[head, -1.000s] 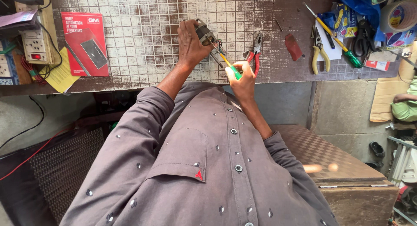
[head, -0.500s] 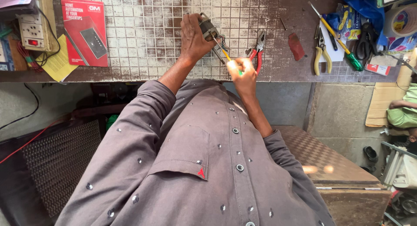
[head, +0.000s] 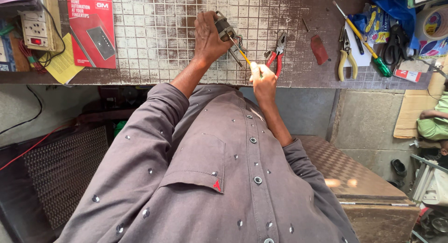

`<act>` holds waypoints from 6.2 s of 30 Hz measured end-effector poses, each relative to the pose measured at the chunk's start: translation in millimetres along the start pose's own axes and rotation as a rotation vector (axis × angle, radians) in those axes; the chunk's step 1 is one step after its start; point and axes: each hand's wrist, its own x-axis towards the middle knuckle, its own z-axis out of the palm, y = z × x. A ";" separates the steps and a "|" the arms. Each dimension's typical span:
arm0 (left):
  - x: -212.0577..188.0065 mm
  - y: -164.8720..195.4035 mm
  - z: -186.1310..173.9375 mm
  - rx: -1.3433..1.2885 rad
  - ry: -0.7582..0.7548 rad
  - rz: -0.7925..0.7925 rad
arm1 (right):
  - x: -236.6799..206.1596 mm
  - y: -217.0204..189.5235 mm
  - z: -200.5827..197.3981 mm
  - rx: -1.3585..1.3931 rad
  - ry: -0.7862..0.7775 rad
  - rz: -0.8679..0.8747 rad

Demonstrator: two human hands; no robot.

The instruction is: The person holds a small electrical component on a workbench and uses a screwdriver to tighten or loosen screws on its casing. They repeatedly adjust the component's position and continue working on the screws throughout the clip.

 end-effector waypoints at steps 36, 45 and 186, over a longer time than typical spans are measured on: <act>1.9 6.1 -1.5 0.028 -0.006 -0.025 | 5.2 -6.0 -5.6 -0.010 0.022 -0.044; 3.1 3.6 1.0 0.023 -0.005 -0.012 | 3.7 -7.6 -5.3 -0.107 0.032 -0.122; 6.7 13.6 -12.2 0.001 -0.063 -0.037 | 23.1 7.1 -6.4 0.598 -0.399 0.509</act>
